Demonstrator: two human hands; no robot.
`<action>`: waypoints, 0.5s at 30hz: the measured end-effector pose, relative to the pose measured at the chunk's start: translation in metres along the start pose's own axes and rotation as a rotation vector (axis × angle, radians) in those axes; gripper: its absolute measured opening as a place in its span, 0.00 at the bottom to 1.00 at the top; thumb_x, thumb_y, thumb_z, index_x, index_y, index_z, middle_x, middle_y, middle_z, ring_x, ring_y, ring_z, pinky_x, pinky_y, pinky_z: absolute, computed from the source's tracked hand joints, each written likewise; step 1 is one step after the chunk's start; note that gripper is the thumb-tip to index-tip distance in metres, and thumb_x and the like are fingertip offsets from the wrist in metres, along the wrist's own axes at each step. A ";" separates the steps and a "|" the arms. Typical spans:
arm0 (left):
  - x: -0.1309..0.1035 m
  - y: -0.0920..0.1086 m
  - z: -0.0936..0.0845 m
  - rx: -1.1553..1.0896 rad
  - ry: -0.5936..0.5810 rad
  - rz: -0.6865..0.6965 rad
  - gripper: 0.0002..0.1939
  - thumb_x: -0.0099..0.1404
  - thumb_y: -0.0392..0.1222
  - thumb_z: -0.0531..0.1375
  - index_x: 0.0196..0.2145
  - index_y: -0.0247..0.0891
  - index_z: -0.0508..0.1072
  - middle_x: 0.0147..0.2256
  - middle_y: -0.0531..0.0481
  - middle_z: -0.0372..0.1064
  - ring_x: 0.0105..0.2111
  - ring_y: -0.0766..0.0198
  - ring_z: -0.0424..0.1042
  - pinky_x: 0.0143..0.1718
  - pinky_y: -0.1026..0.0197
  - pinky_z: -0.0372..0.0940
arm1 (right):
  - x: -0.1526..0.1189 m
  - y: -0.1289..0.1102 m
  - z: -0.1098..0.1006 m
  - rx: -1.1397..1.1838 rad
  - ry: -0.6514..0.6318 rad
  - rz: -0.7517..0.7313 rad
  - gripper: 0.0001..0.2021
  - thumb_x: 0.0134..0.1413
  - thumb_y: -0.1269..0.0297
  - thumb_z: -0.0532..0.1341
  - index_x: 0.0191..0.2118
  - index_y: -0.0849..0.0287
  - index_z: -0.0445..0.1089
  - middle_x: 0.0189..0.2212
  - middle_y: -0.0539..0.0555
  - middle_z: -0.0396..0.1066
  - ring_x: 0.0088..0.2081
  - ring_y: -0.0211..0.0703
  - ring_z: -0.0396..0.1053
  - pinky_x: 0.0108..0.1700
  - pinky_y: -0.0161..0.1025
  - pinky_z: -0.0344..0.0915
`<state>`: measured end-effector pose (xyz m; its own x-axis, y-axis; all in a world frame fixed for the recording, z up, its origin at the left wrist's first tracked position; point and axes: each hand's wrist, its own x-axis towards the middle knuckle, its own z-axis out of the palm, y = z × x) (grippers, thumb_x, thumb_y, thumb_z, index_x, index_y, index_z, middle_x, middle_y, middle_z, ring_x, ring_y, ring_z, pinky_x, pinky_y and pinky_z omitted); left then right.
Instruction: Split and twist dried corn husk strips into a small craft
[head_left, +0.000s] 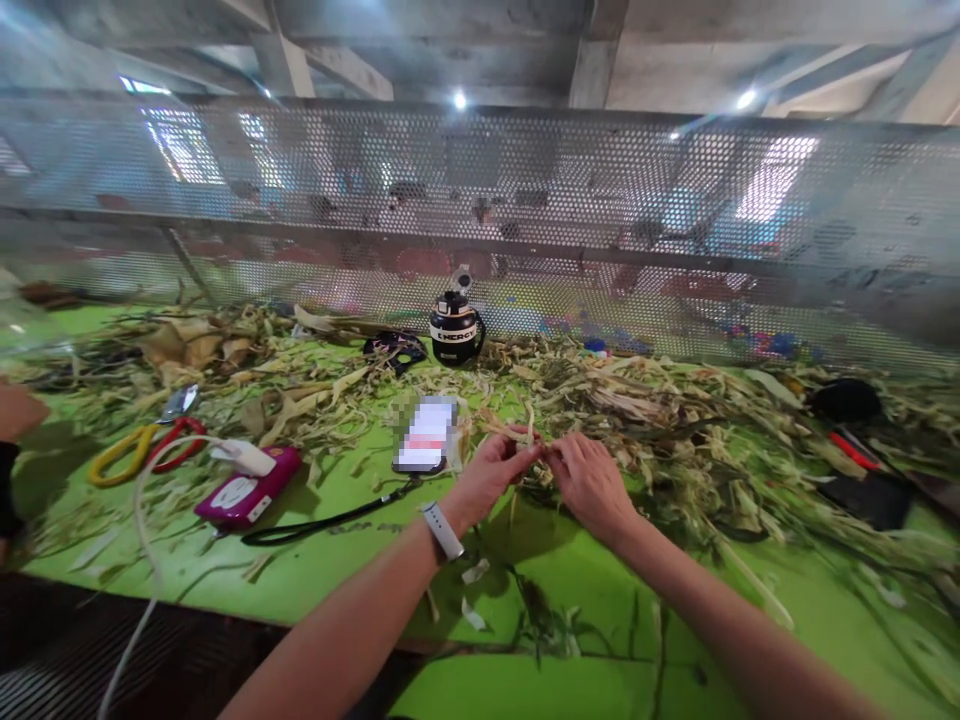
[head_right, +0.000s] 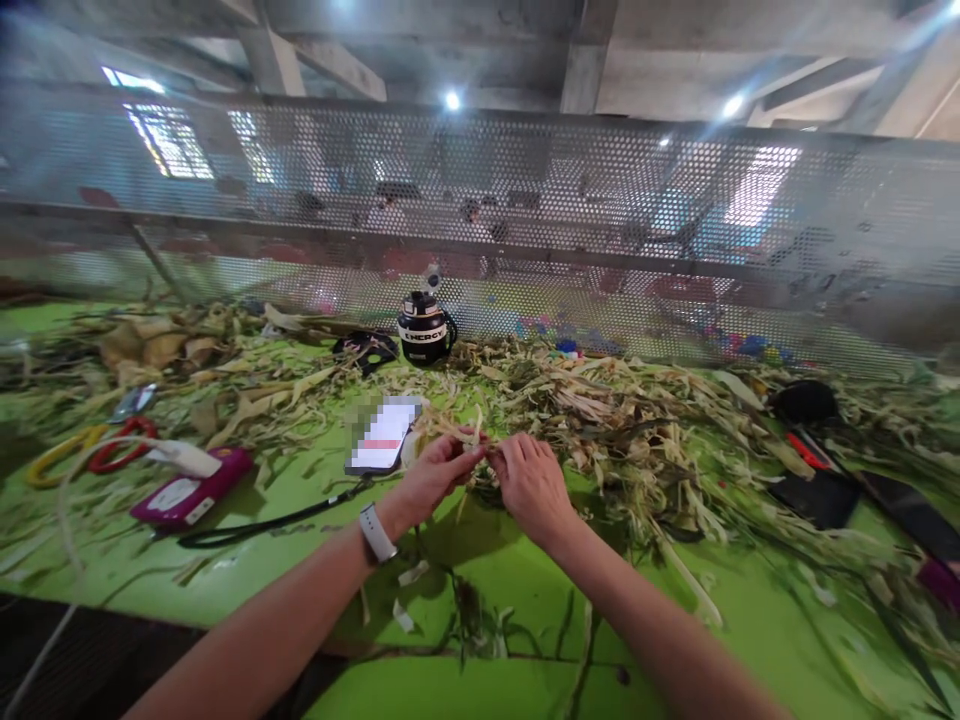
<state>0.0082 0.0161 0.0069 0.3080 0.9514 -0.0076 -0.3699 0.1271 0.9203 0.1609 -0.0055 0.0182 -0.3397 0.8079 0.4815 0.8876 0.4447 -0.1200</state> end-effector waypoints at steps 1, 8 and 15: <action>0.001 -0.001 -0.001 0.037 -0.006 0.020 0.24 0.45 0.50 0.67 0.36 0.35 0.67 0.20 0.61 0.58 0.18 0.76 0.52 0.19 0.70 0.48 | -0.001 -0.001 0.002 0.038 -0.019 0.023 0.13 0.62 0.61 0.46 0.34 0.60 0.65 0.30 0.57 0.68 0.32 0.45 0.66 0.35 0.40 0.58; 0.005 -0.004 -0.005 0.241 0.003 0.095 0.20 0.50 0.55 0.63 0.25 0.35 0.66 0.17 0.59 0.56 0.17 0.75 0.53 0.18 0.69 0.48 | 0.003 -0.006 -0.007 0.575 -0.240 0.121 0.10 0.59 0.62 0.49 0.27 0.56 0.57 0.18 0.46 0.59 0.21 0.35 0.57 0.26 0.33 0.53; 0.011 -0.004 -0.007 0.207 -0.009 0.083 0.20 0.47 0.55 0.64 0.22 0.34 0.66 0.16 0.58 0.56 0.16 0.75 0.51 0.17 0.68 0.46 | 0.003 -0.011 -0.010 0.730 -0.273 0.135 0.11 0.58 0.60 0.50 0.26 0.56 0.56 0.16 0.44 0.57 0.20 0.34 0.54 0.24 0.33 0.52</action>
<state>0.0070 0.0283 0.0003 0.2923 0.9535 0.0740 -0.2067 -0.0126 0.9783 0.1538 -0.0120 0.0296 -0.3918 0.8972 0.2037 0.5302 0.4011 -0.7470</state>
